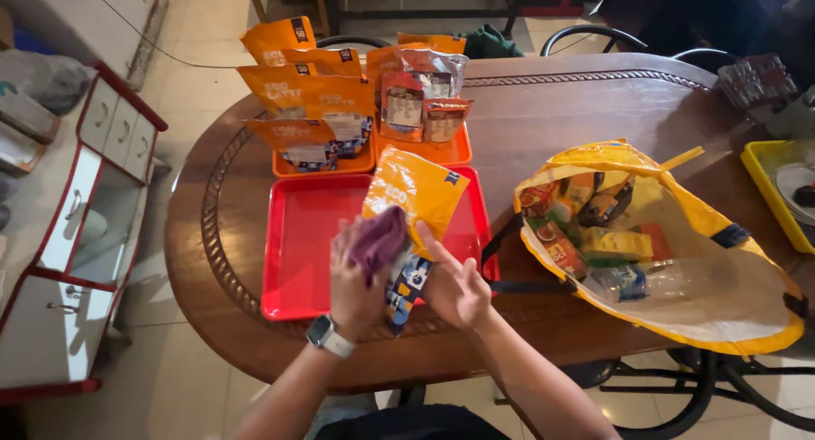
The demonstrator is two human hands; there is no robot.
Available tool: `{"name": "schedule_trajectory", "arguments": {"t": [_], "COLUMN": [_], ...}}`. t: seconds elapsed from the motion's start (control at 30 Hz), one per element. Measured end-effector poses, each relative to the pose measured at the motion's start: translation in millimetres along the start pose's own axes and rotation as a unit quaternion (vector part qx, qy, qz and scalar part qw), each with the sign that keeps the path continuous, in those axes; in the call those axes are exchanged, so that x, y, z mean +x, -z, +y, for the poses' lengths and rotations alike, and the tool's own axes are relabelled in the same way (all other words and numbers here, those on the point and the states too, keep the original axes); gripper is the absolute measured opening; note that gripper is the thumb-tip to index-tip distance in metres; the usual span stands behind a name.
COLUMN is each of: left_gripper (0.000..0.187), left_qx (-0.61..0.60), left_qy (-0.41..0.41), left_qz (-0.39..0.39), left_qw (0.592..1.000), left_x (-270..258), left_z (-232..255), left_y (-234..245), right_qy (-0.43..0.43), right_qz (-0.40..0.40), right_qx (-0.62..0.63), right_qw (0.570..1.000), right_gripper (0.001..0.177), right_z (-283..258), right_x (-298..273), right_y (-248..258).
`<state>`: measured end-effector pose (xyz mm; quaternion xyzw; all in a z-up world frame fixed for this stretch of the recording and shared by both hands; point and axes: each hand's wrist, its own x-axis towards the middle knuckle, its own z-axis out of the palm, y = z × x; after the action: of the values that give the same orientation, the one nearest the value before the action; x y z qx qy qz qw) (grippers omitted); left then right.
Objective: The person sorts various food pouches from a yellow bag into orange trays on a table, wiping each pouch with a purple cloth by hand before placing it down.
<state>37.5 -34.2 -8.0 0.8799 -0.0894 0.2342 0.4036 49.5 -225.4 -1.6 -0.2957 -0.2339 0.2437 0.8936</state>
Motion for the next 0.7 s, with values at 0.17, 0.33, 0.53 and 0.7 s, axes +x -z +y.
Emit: {"name": "schedule_trajectory", "arguments": {"t": [0.17, 0.33, 0.53, 0.7], "left_gripper": [0.062, 0.056, 0.059, 0.061], "left_qx": [-0.081, -0.201, -0.027, -0.105], "left_qy": [-0.054, 0.039, -0.109, 0.020], "left_qz": [-0.033, -0.005, -0.011, 0.002], "left_qw": [0.995, 0.979, 0.994, 0.994], "left_x": [-7.7, -4.2, -17.3, -17.4], "left_z": [38.3, 27.3, 2.8, -3.9], "left_y": [5.1, -6.6, -14.5, -25.6], "right_qy": [-0.004, -0.004, 0.013, 0.031], "right_qz": [0.010, 0.016, 0.026, 0.006], "right_qx": [0.015, 0.007, 0.016, 0.059], "right_qw": [1.000, 1.000, 0.999, 0.998], "right_gripper": [0.107, 0.109, 0.107, 0.103], "right_z": [-3.7, -2.4, -7.9, -15.8], "right_x": [1.5, -0.3, -3.9, 2.7], "right_y": [11.9, 8.1, 6.1, 6.2]}}
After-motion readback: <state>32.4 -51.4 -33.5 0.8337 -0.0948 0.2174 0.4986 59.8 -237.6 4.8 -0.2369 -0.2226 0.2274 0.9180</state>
